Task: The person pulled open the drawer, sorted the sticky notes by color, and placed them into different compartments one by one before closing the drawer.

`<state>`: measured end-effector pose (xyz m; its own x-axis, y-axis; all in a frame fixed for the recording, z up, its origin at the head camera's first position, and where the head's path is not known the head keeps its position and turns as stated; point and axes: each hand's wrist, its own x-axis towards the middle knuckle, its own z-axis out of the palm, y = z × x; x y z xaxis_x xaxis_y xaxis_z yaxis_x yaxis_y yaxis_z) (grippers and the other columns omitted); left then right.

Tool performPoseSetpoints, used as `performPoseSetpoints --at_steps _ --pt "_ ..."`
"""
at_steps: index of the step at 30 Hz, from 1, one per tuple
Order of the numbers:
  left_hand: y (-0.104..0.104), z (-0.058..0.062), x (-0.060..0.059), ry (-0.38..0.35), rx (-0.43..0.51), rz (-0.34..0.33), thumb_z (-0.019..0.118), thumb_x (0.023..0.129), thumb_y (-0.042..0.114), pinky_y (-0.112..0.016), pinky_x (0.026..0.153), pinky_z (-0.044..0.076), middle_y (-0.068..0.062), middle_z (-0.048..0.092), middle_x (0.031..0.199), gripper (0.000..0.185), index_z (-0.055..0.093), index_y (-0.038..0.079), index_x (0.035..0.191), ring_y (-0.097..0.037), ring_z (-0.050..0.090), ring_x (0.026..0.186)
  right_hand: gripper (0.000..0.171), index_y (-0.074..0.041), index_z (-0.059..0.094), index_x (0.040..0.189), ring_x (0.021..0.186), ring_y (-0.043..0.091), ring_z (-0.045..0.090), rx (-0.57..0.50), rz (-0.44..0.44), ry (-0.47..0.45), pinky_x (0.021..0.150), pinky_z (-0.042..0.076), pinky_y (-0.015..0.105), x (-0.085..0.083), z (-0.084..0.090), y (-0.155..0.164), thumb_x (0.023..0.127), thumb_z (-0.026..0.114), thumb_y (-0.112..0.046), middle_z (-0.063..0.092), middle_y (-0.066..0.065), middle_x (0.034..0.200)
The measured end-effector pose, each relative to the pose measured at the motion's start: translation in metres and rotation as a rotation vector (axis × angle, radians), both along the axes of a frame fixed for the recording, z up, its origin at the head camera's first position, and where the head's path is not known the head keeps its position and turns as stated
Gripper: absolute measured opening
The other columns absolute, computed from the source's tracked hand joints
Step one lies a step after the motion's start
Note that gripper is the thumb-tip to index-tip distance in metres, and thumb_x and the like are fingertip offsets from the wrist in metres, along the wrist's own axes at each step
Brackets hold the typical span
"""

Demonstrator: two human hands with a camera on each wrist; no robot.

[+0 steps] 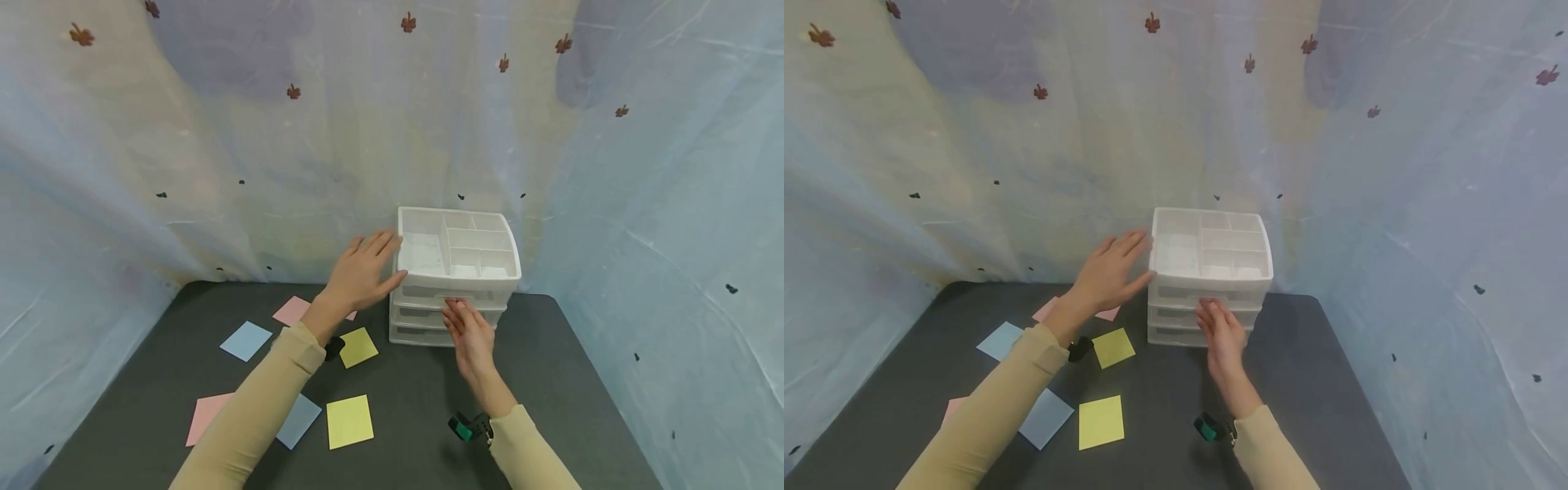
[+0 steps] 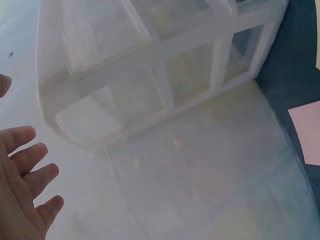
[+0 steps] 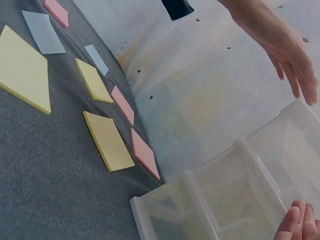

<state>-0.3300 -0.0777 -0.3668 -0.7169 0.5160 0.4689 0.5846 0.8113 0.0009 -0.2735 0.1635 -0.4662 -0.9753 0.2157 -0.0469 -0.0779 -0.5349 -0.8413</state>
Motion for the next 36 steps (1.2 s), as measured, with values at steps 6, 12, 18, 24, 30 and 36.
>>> performPoseSetpoints --at_steps 6,12,18,24,30,36 --pt "0.012 0.004 -0.007 -0.099 -0.033 0.007 0.045 0.107 0.058 -0.050 0.128 0.016 -0.005 0.022 0.173 0.075 0.029 0.013 0.165 -0.029 0.023 0.158 0.029 0.001 0.052 0.131 0.094 0.012 0.074 -0.017 -0.010 -0.024 0.082 0.059 0.024 -0.006 0.003 -0.005 0.109 0.058 -0.016 0.078 0.001 0.105" --pt "0.021 0.002 -0.014 -0.154 -0.083 0.034 0.040 0.106 0.065 -0.048 0.129 0.011 -0.003 0.007 0.175 0.084 0.017 0.012 0.168 -0.027 0.014 0.160 0.023 -0.002 0.055 0.124 0.092 0.011 0.074 -0.029 -0.010 -0.037 0.081 0.058 0.022 -0.008 0.003 -0.004 0.109 0.057 -0.019 0.076 0.000 0.103" --pt "0.026 0.002 -0.019 -0.175 -0.107 0.059 0.039 0.105 0.067 -0.046 0.129 0.007 -0.004 -0.001 0.175 0.089 0.010 0.009 0.168 -0.027 0.008 0.161 0.017 -0.003 0.060 0.115 0.088 0.011 0.074 -0.042 -0.025 -0.041 0.077 0.059 0.022 -0.010 0.002 -0.005 0.108 0.059 -0.019 0.077 0.001 0.100" --pt "0.029 0.001 -0.019 -0.187 -0.122 0.068 0.037 0.106 0.067 -0.045 0.129 0.008 -0.008 -0.004 0.175 0.091 0.007 0.006 0.167 -0.028 0.005 0.161 0.018 -0.003 0.063 0.114 0.087 0.010 0.074 -0.034 -0.032 -0.040 0.077 0.059 0.022 -0.011 0.001 -0.005 0.108 0.060 -0.019 0.077 -0.001 0.098" --pt "0.030 -0.003 -0.021 -0.210 -0.098 0.070 0.037 0.106 0.067 -0.043 0.129 0.005 -0.008 -0.006 0.175 0.092 0.006 0.006 0.167 -0.027 0.000 0.161 0.020 -0.002 0.062 0.119 0.087 0.010 0.074 -0.026 -0.028 -0.038 0.078 0.059 0.022 -0.010 0.001 -0.005 0.108 0.060 -0.018 0.077 -0.001 0.099" --pt "0.030 0.001 -0.019 -0.225 -0.103 0.082 0.036 0.106 0.067 -0.043 0.129 0.004 -0.009 -0.007 0.174 0.092 0.004 0.005 0.167 -0.028 -0.002 0.161 0.026 0.000 0.059 0.126 0.089 0.010 0.074 -0.015 -0.016 -0.044 0.080 0.059 0.022 -0.006 0.003 -0.004 0.108 0.059 -0.019 0.076 -0.001 0.100"
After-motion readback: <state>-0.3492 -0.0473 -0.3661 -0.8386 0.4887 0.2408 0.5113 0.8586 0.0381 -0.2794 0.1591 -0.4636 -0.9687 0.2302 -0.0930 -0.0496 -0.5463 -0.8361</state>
